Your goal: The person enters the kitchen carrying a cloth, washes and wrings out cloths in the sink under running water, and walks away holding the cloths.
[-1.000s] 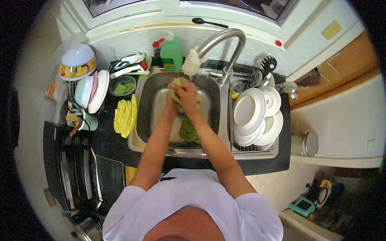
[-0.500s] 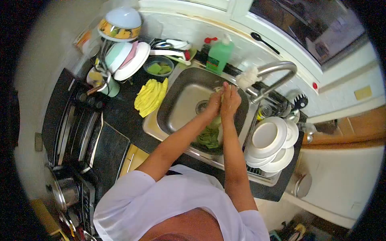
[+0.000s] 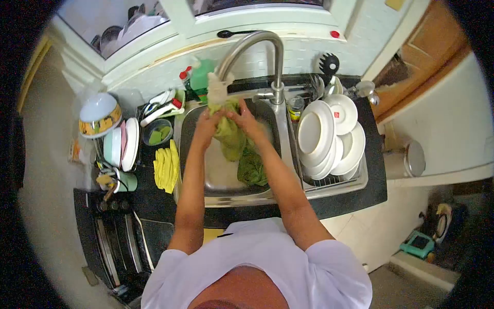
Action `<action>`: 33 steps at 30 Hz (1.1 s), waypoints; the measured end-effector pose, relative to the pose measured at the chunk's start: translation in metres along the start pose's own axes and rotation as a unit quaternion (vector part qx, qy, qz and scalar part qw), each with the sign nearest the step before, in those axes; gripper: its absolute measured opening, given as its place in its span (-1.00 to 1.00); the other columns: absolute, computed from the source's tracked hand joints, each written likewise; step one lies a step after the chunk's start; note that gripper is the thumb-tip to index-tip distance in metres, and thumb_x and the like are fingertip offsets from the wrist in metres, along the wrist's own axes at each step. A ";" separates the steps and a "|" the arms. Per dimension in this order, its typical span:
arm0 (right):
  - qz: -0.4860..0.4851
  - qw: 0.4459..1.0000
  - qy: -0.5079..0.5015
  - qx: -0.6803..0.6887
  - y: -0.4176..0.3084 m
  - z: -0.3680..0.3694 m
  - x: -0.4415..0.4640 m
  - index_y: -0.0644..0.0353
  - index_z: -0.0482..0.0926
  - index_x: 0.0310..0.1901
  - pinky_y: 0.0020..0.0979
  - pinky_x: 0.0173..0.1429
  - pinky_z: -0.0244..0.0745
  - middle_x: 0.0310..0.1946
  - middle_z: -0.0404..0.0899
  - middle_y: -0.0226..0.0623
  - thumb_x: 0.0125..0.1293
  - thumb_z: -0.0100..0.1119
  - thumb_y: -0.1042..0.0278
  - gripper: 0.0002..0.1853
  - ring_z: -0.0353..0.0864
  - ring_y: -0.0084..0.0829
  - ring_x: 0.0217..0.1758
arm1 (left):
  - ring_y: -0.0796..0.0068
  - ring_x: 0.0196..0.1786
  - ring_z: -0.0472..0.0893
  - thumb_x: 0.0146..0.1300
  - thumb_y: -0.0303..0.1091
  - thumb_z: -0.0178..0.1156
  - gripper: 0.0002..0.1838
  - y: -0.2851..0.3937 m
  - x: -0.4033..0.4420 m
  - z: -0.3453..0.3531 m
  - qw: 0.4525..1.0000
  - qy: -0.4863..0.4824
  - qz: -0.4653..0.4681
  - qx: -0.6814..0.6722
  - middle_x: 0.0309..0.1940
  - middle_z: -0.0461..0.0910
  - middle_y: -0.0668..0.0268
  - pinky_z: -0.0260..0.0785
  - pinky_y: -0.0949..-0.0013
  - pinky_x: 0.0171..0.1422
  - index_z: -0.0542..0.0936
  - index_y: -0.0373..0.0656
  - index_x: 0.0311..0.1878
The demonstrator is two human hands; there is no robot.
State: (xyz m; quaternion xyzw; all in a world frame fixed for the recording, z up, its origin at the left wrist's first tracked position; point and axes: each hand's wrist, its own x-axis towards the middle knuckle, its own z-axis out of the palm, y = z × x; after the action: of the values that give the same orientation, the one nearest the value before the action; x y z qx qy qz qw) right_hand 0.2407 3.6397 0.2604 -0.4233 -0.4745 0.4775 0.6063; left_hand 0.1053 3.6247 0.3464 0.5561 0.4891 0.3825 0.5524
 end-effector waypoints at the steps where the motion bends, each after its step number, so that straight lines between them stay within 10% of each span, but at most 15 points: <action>1: -0.001 0.993 -0.038 0.115 -0.008 -0.001 -0.008 0.22 0.42 0.07 -0.41 0.12 0.27 -0.19 0.52 -0.22 0.00 0.30 -0.09 -0.32 0.44 -0.39 -0.05 | 0.51 -0.19 0.57 0.20 -0.25 0.15 -0.66 0.015 -0.003 0.000 0.999 0.004 0.010 -0.032 -0.20 0.57 0.34 0.39 0.47 -0.14 0.48 -0.24 -0.03; 4: 0.134 0.959 -0.167 -0.186 -0.034 -0.018 -0.017 0.20 0.40 0.12 -0.37 0.13 0.28 -0.12 0.52 -0.24 0.00 0.29 -0.12 -0.27 0.44 -0.41 -0.01 | 0.44 -0.13 0.57 0.24 -0.20 0.11 -0.65 0.032 -0.010 -0.004 0.983 0.039 0.041 -0.176 -0.14 0.56 0.34 0.42 0.38 -0.08 0.47 -0.19 0.01; 11: 0.054 0.959 0.027 0.278 -0.055 0.026 -0.030 0.29 0.50 -0.03 -0.44 -0.11 0.42 -0.22 0.57 -0.17 0.00 0.38 0.31 -0.52 0.53 -0.43 -0.23 | 0.27 0.07 0.47 0.27 0.07 -0.02 -0.47 -0.057 0.021 0.004 0.859 0.049 -0.072 -0.504 0.05 0.45 0.25 0.29 0.18 0.20 0.36 -0.11 0.14; 14: -0.090 0.994 0.063 -0.019 -0.032 0.048 -0.027 0.32 0.55 -0.23 -0.40 -0.24 0.41 -0.35 0.57 -0.15 0.03 0.36 0.26 -0.66 0.52 -0.45 -0.35 | 0.30 0.00 0.49 0.28 0.08 -0.04 -0.49 -0.147 0.049 0.023 0.866 0.074 -0.018 -0.494 -0.03 0.48 0.26 0.35 0.24 0.11 0.37 -0.12 0.11; 17: -0.153 0.906 0.182 -0.349 0.019 0.034 -0.010 0.30 0.55 -0.38 -0.35 -0.34 0.38 -0.48 0.55 -0.18 0.04 0.34 0.20 -0.70 0.49 -0.43 -0.46 | 0.37 -0.09 0.52 0.26 0.05 0.03 -0.51 -0.110 0.036 0.045 0.873 0.126 -0.055 -0.468 -0.12 0.51 0.28 0.39 0.29 0.02 0.40 -0.14 0.08; 20: 0.008 0.980 0.197 -0.012 0.020 0.014 0.004 0.27 0.54 -0.42 -0.31 -0.37 0.37 -0.56 0.53 -0.21 0.04 0.33 0.11 -0.66 0.47 -0.32 -0.53 | 0.43 -0.16 0.54 0.27 0.01 0.05 -0.55 -0.078 0.019 0.057 0.900 0.154 -0.078 -0.401 -0.20 0.53 0.29 0.41 0.38 -0.09 0.44 -0.19 0.00; 26: -0.014 0.988 0.107 -0.110 -0.012 0.025 -0.027 0.30 0.57 -0.29 -0.43 -0.15 0.35 -0.34 0.49 -0.27 0.11 0.25 0.30 -0.77 0.44 -0.46 -0.28 | 0.49 -0.23 0.54 0.25 -0.05 0.10 -0.59 -0.091 0.026 0.047 0.900 0.152 -0.064 -0.403 -0.26 0.54 0.30 0.42 0.39 -0.19 0.46 -0.24 -0.07; 33: 0.039 0.924 0.001 -0.379 0.006 -0.046 -0.012 0.19 0.47 0.01 -0.30 0.19 0.27 0.02 0.38 -0.17 0.14 0.22 0.15 -0.56 0.40 -0.21 0.09 | 0.49 -0.31 0.56 0.18 -0.19 0.18 -0.67 -0.038 0.011 0.005 0.996 0.006 -0.043 -0.074 -0.31 0.56 0.33 0.41 0.37 -0.29 0.47 -0.21 -0.10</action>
State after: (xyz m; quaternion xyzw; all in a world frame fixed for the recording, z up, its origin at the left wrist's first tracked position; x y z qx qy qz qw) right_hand 0.2833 3.6264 0.2436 -0.6403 -0.6027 0.2846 0.3819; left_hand 0.1082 3.6306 0.3070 0.4896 0.4861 0.3970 0.6053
